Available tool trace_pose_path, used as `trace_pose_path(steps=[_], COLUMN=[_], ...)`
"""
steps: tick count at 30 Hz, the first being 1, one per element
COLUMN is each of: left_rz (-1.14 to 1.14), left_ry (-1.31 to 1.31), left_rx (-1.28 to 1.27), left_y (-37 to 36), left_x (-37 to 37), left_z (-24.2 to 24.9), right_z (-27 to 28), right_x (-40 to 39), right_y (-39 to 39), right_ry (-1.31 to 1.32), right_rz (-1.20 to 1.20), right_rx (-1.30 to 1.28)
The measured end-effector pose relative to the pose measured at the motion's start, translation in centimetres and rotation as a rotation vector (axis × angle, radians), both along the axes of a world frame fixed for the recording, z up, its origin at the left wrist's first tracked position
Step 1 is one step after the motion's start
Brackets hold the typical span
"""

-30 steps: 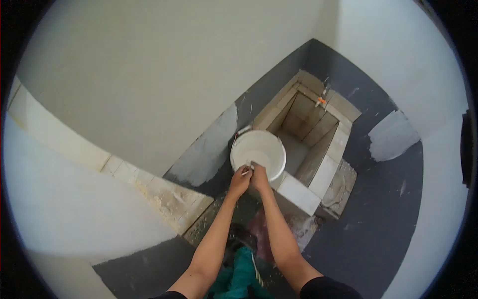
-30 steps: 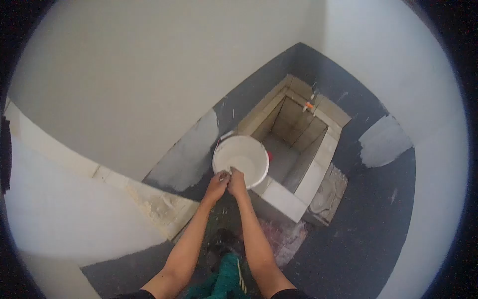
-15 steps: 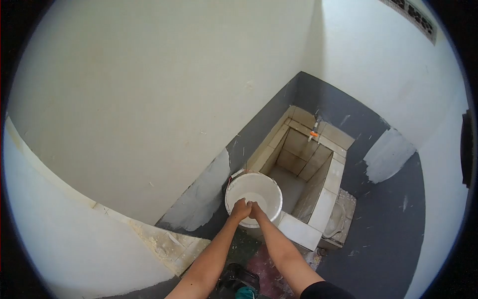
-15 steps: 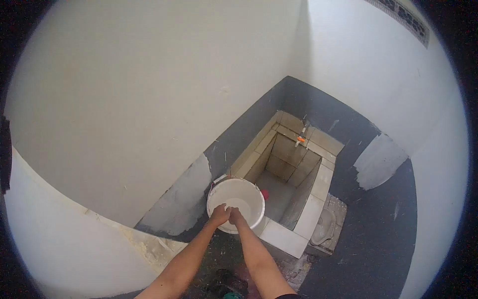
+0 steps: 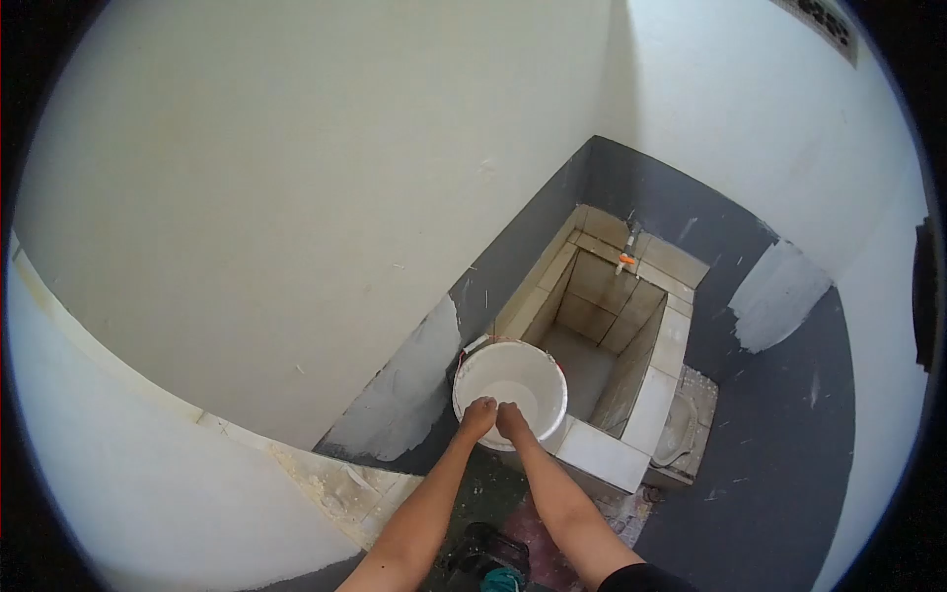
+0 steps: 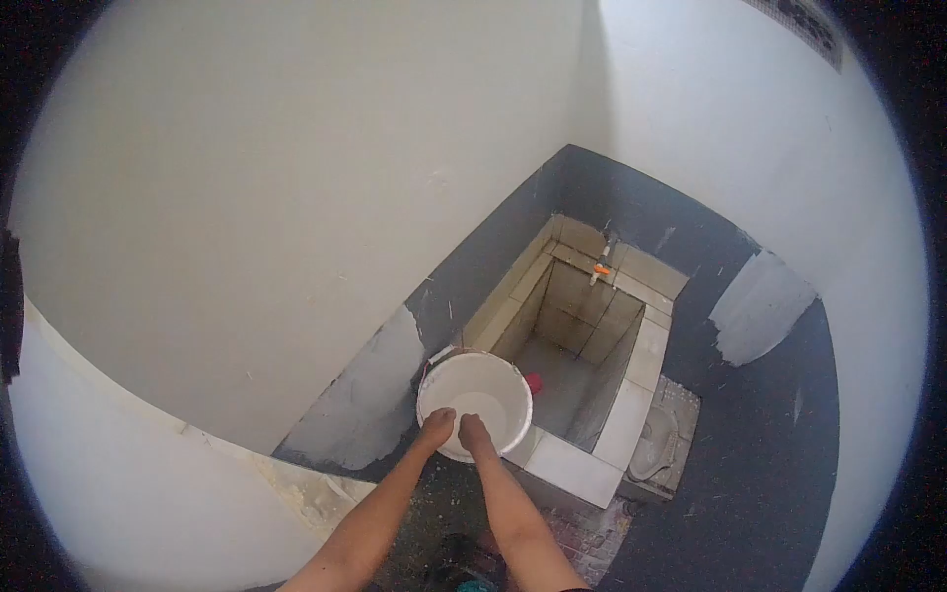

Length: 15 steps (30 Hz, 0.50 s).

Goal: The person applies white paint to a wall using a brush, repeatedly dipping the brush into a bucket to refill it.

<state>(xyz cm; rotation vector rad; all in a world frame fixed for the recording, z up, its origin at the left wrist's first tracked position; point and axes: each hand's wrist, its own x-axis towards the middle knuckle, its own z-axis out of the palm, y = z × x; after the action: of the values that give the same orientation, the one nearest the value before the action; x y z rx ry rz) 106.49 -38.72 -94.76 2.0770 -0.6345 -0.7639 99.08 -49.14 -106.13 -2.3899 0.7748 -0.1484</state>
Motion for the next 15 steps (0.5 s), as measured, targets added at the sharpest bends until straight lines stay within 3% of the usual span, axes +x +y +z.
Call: trace_pose_path(steps=[3, 6, 9, 10, 11, 13, 15], left_rz=[0.031, 0.052, 0.072, 0.128, 0.186, 0.264, 0.340], left_ry=[0.060, 0.047, 0.053, 0.079, 0.107, 0.162, 0.251], left_rx=[-0.014, -0.023, -0.026, -0.066, -0.105, -0.112, -0.127], left_y=[0.3, 0.6, 0.6, 0.5, 0.4, 0.8, 1.3], left_x=[-0.7, -1.7, -2.3, -3.2, -3.7, -4.2, -4.6], left_z=[1.5, 1.4, -1.1, -1.0, -1.4, -1.1, -2.4], right_z=[1.0, 3.9, 2.0, 2.3, 2.3, 8.8, 10.2], right_x=[0.5, -0.9, -1.7, -3.5, -3.7, -4.3, -5.3], right_y=[-0.7, 0.6, 1.3, 2.1, 2.0, 3.6, 4.5], right_ry=[0.037, -0.218, -0.767, -0.289, -0.437, -0.731, -0.556], right_rz=[-0.046, -0.405, -0.874, -0.545, -0.733, -1.080, -0.964], right_rx=[0.164, 0.139, 1.104, 0.555, 0.916, 1.656, 1.488])
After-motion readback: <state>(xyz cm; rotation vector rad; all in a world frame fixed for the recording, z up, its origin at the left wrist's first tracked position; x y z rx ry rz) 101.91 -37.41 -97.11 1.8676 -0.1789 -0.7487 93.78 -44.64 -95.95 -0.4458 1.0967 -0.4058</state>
